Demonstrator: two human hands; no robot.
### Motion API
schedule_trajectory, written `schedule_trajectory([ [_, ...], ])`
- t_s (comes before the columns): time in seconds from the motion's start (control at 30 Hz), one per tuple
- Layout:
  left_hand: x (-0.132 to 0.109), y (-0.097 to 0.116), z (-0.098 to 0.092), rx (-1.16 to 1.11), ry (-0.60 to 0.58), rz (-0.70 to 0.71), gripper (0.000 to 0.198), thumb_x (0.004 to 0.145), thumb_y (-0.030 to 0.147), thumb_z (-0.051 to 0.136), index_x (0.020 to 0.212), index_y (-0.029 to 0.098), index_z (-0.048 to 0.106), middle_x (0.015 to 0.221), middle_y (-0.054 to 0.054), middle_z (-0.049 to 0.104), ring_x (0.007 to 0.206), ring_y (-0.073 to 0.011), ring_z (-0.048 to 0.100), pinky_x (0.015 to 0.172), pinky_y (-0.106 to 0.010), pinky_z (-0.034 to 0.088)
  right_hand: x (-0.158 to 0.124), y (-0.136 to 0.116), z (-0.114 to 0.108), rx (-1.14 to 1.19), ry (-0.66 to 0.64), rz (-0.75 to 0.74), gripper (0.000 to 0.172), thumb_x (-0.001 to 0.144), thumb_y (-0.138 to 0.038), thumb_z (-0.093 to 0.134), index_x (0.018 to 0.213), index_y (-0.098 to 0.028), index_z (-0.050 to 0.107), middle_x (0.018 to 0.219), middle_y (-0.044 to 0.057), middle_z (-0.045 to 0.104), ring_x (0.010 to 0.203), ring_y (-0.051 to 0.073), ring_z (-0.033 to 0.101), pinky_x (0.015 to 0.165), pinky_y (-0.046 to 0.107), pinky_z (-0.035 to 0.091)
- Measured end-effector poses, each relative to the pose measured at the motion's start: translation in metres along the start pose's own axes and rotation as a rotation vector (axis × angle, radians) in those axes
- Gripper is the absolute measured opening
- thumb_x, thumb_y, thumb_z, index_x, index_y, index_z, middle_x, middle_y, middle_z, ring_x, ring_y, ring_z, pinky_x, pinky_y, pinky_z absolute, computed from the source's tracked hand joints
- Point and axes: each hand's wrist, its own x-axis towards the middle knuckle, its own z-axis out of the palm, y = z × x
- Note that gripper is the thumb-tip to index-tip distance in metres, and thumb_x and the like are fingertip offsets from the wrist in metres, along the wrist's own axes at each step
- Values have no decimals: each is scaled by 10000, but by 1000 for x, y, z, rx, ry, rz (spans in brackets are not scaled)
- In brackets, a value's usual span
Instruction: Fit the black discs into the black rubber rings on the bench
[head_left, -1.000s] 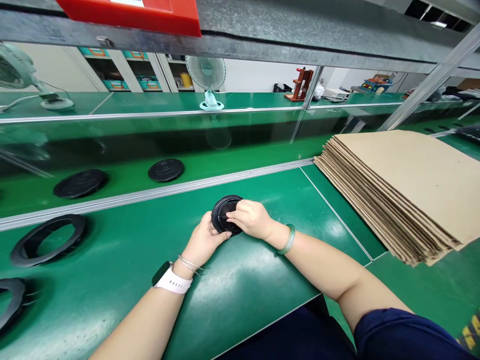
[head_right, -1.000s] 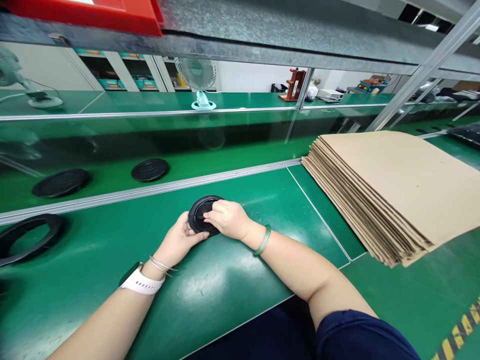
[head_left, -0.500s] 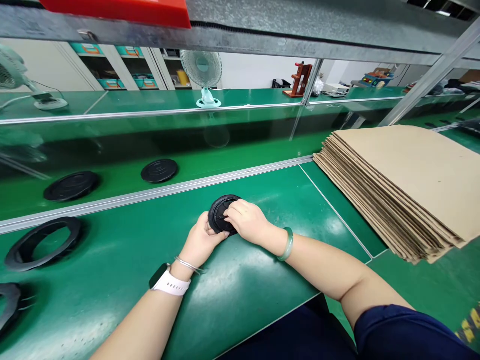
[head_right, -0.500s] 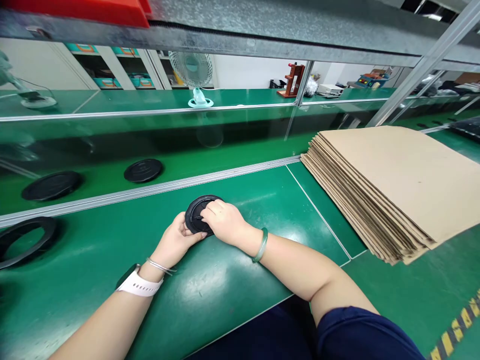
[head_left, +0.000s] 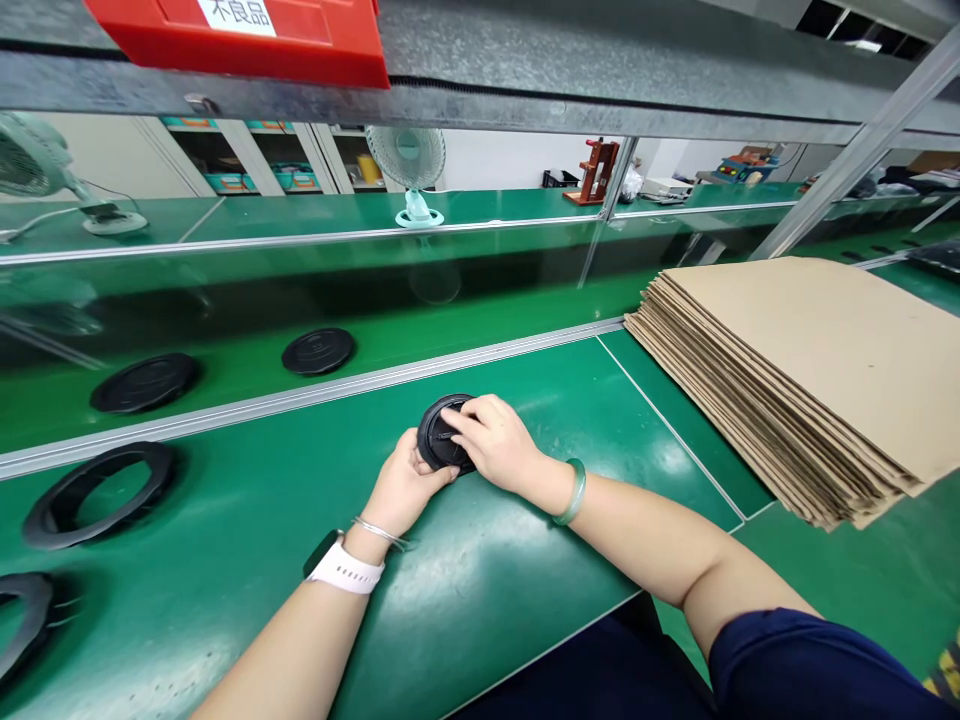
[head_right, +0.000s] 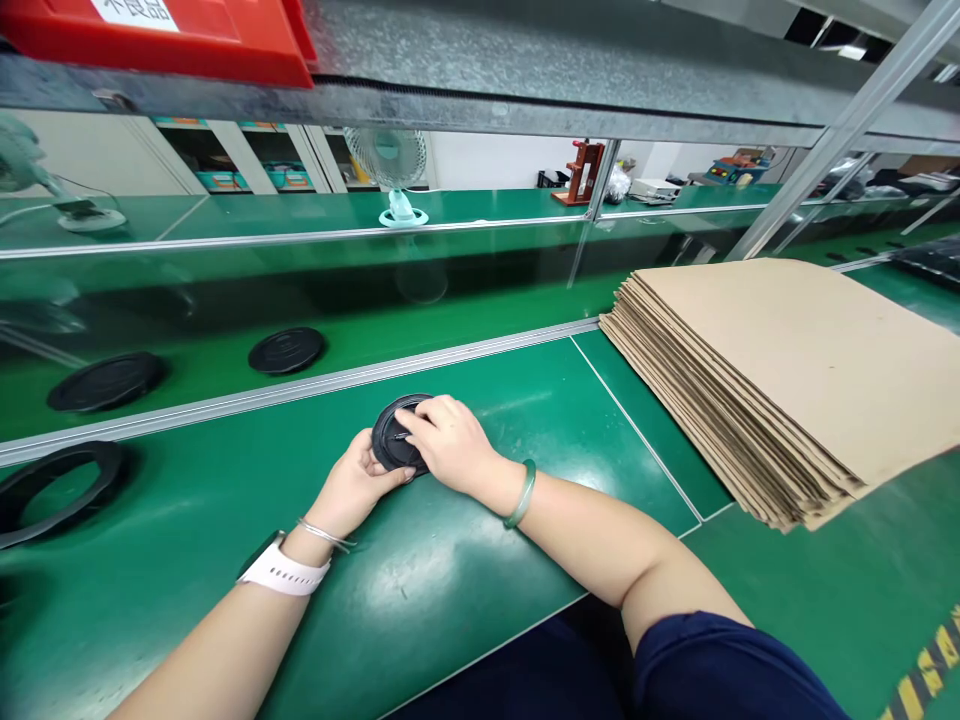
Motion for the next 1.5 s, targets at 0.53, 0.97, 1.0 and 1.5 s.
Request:
schedule_trajectory([
  [0.53,2,-8,-1,65,-28,54,655,637,247,830,1191,203,484,1128,-71,722,1043,-279,713,948,-451,557,6,22,18,612,138,659,170,791,-260,743,885,-203,613,879,11,626,850,192,583,782,333,489],
  [0.97,2,-3,1,29,-40,46,674,610,257,829,1189,188,492,1143,-78,709,1038,-279,708,945,-452,559,10,26,11,1079,-108,673,584,586,-381,909,1057,-211,609,1046,12,690,1006,216,637,930,360,491],
  [1.0,2,-3,1,23,-41,42,677,604,252,830,1188,185,495,1150,-83,708,1034,-284,709,937,-455,563,11,26,9,1102,-136,679,600,563,-380,921,1048,-205,616,1049,18,694,1015,224,639,931,363,494],
  [1.5,2,-5,4,-87,-86,36,841,737,323,748,1400,160,256,1055,-129,704,800,-236,748,746,-382,577,89,86,8,328,30,645,484,811,-476,674,1178,-164,623,1141,102,696,1045,253,641,937,395,502],
])
